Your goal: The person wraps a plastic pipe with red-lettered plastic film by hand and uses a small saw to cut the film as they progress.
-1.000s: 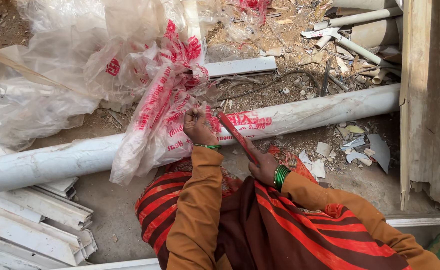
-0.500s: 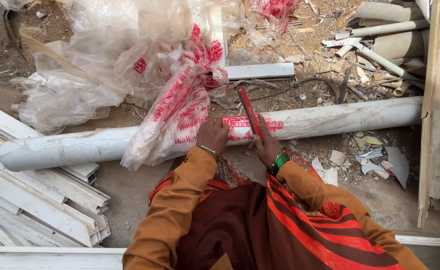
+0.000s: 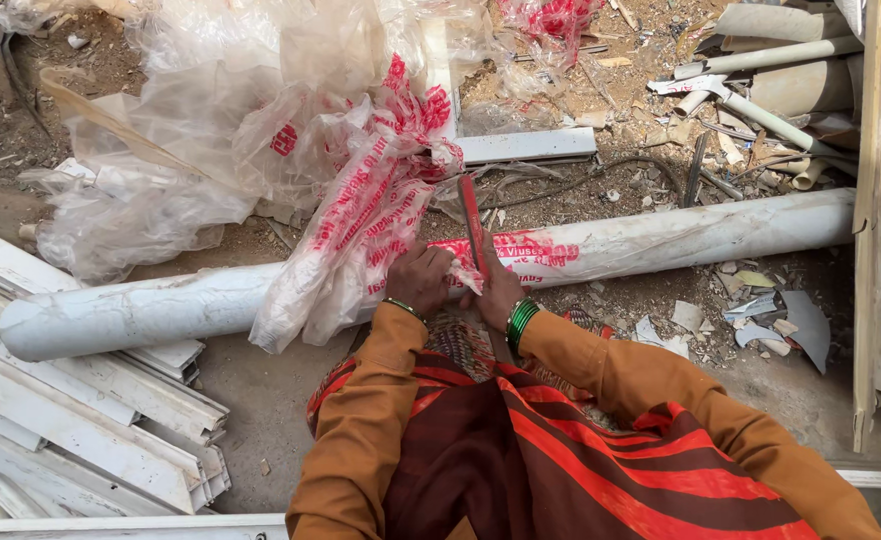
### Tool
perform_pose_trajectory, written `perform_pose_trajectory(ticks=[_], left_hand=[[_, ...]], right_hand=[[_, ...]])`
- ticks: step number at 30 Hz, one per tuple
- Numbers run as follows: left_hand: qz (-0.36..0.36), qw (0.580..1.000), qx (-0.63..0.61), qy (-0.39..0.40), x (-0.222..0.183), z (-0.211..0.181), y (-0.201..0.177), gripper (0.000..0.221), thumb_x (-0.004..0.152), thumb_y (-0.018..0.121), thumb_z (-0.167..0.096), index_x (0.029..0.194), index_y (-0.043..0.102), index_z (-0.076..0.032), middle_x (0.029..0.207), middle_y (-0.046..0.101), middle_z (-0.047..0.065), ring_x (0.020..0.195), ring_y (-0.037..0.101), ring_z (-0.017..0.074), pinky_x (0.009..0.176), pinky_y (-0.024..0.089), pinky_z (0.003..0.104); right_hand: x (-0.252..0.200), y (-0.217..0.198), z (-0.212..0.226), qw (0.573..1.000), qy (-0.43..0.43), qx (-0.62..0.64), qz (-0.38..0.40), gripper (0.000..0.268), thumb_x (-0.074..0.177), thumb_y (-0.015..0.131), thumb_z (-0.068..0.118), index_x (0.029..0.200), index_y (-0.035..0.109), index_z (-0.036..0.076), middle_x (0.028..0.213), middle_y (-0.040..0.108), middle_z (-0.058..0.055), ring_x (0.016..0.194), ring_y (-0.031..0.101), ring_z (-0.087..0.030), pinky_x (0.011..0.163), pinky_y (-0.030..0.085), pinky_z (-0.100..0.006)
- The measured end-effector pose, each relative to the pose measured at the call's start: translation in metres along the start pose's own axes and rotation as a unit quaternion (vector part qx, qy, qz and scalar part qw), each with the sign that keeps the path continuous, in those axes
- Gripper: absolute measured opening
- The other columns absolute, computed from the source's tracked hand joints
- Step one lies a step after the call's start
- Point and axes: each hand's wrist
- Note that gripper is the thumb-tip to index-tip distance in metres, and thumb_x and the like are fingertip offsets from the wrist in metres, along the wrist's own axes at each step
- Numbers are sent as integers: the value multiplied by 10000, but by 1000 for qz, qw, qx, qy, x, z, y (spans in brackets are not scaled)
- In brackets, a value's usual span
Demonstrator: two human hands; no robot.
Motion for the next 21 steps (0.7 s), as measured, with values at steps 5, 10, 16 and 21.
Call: perform_pose_trajectory(ticks=[5,10,16,21], left_hand=[[-47,992,-68,-94,2,-4,6,191,667,646,-52,854,636,-86,785,651,81,828,630,317,646,507,461],[-84,972,-164,-148,-9,-6,17,232,683,660,-68,914,663,-47,827,664,145,801,635,368,738,521,493],[-152,946,-242,-156,-5,0,18,249,702,667,-25,949,696,-17,878,699,182,820,673,401,747,546,454],[-223,910,-272,-218,-12,5,16,224,741,696,16,965,686,-3,872,695,174,814,699,354,732,557,410]], right_hand=[[-45,-3,13,999,23,-44,18,690,1013,502,182,1624,182,176,695,744,-120,572,729,-252,580,594,-371],[-36,3,24,992,74,87,44,753,964,460,113,1630,110,137,617,703,-116,493,667,-214,475,544,-355],[-39,-8,31,997,28,23,65,653,1035,438,115,1625,158,101,632,712,-82,495,676,-165,497,563,-324],[-85,-21,55,990,73,43,116,794,972,431,94,1643,16,188,578,690,-89,456,655,-179,475,565,-333]])
Point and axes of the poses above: each hand's wrist, its own x-axis towards the middle knuckle, its own y-axis out of the palm, z = x × y
